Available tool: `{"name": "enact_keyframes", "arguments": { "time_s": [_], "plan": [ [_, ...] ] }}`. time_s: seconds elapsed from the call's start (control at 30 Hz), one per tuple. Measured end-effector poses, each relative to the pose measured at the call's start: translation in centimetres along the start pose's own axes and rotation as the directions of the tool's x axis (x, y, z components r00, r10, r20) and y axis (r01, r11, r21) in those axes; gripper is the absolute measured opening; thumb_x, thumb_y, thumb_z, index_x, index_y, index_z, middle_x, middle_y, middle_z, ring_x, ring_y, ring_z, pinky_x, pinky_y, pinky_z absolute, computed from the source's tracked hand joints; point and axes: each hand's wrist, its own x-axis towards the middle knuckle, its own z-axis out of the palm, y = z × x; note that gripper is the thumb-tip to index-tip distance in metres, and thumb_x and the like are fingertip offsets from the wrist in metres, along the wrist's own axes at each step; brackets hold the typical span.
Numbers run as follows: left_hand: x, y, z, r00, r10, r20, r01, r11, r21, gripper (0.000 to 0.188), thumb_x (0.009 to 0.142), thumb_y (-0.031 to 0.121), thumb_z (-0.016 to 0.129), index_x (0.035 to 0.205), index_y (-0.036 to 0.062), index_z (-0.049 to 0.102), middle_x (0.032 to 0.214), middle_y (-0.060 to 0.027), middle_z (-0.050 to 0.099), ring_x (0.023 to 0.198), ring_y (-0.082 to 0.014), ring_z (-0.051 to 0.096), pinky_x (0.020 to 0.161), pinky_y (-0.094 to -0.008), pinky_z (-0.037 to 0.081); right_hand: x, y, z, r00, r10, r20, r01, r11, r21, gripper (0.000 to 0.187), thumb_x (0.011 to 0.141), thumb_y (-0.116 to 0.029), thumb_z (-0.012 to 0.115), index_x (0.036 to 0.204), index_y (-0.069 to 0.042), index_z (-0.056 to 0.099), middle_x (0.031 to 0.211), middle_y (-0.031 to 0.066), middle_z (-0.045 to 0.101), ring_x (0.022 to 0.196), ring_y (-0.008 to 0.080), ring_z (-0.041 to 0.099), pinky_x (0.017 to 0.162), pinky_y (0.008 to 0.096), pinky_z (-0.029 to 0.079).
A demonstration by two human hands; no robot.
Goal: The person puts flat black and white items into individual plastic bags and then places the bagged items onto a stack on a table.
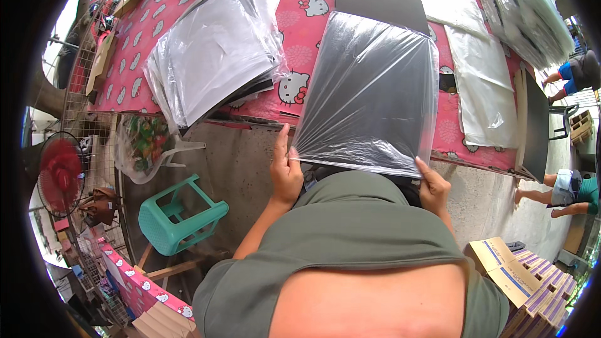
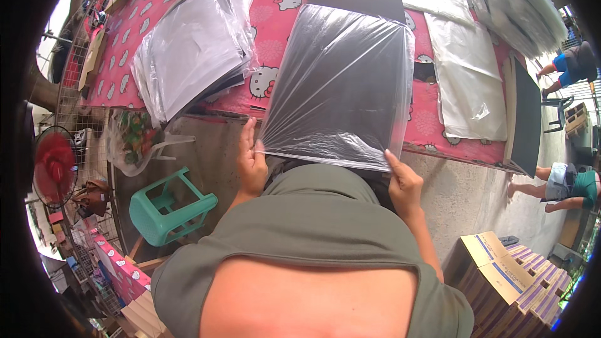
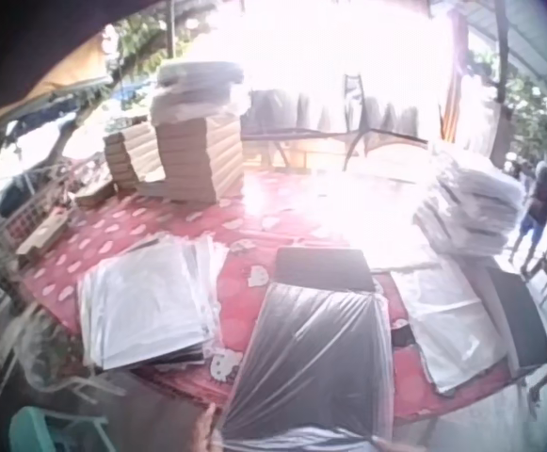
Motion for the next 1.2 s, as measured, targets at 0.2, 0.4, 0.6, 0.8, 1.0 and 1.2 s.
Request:
{"name": "enact_keyframes", "arguments": {
  "time_s": [0.2, 0.4, 0.6, 0.8, 1.0, 1.2],
  "plan": [
    [0.7, -1.0, 0.9, 0.943, -0.211, -0.258, 0.009, 0.789, -0.615, 0.035, 0.086, -0.002, 0.030, 0.121, 0.0041, 0.034, 0.125, -0.0156, 0.041, 0.104, -0.0173, 0.046, 0.089, -0.0271, 0.036, 1.7, -1.3, 0.2, 0.963, 0.053, 0.264, -0.086, 0.990, 0.113, 0.058, 0.062, -0.007, 0.073, 0.116, -0.011, 0.053, 0.066, 0.0106, 0.055, 0.056, 0.0134, 0.053, 0.054, 0.0247, 0.042],
    [5.3, 0.2, 1.7, 0.798, 0.102, -0.594, -0.399, 0.828, -0.394, 0.015, 0.076, -0.004, 0.033, 0.069, 0.0075, 0.039, 0.116, -0.0162, 0.048, 0.105, -0.0220, 0.045, 0.094, -0.0364, 0.033, 4.3, -2.9, 3.6, 0.957, -0.223, 0.186, 0.207, 0.973, 0.099, 0.060, 0.059, -0.016, 0.077, 0.114, -0.010, 0.055, 0.061, 0.0055, 0.047, 0.052, 0.0134, 0.045, 0.049, 0.0266, 0.040],
    [10.6, 1.6, -2.6, 0.513, 0.124, -0.849, -0.530, 0.824, -0.200, 0.009, 0.072, -0.002, 0.036, 0.068, 0.0069, 0.036, 0.111, -0.0162, 0.050, 0.102, -0.0205, 0.045, 0.096, -0.0345, 0.028, 10.0, -6.7, 7.6, 0.883, -0.469, 0.020, 0.468, 0.882, 0.052, 0.047, 0.064, -0.012, 0.073, 0.108, -0.010, 0.059, 0.068, 0.0060, 0.050, 0.054, 0.0140, 0.047, 0.050, 0.0252, 0.041],
    [14.8, -0.4, -12.2, 0.311, 0.022, -0.950, -0.508, 0.849, -0.147, 0.010, 0.070, -0.003, 0.035, 0.069, 0.0044, 0.042, 0.095, -0.0064, 0.052, 0.095, -0.0193, 0.046, 0.086, -0.0320, 0.035, 20.3, -13.6, 15.1, 0.702, -0.710, 0.053, 0.701, 0.702, 0.127, 0.028, 0.074, -0.017, 0.065, 0.101, -0.010, 0.062, 0.069, 0.0096, 0.053, 0.055, 0.0218, 0.051, 0.051, 0.0317, 0.042],
    [12.2, -9.4, -20.9, 0.522, 0.281, -0.805, 0.108, 0.915, 0.390, 0.019, 0.066, -0.008, 0.037, 0.076, 0.0013, 0.051, 0.115, -0.0191, 0.045, 0.108, -0.0302, 0.041, 0.093, -0.0391, 0.030, 23.6, -15.1, 24.1, 0.651, -0.718, 0.246, 0.674, 0.696, 0.248, 0.019, 0.079, -0.021, 0.058, 0.091, -0.009, 0.066, 0.065, 0.0145, 0.057, 0.059, 0.0289, 0.057, 0.054, 0.0371, 0.045],
    [7.3, -7.7, -22.5, 0.440, -0.240, -0.866, 0.113, 0.971, -0.212, 0.053, 0.062, 0.003, 0.056, 0.114, 0.0071, 0.044, 0.133, -0.0155, 0.028, 0.126, -0.0288, 0.025, 0.101, -0.0369, 0.019, 22.3, -15.8, 21.9, 0.733, -0.560, 0.387, 0.593, 0.804, 0.040, 0.038, 0.073, -0.037, 0.063, 0.100, -0.010, 0.062, 0.085, 0.0142, 0.060, 0.077, 0.0272, 0.059, 0.068, 0.0373, 0.046]
  ]
}}
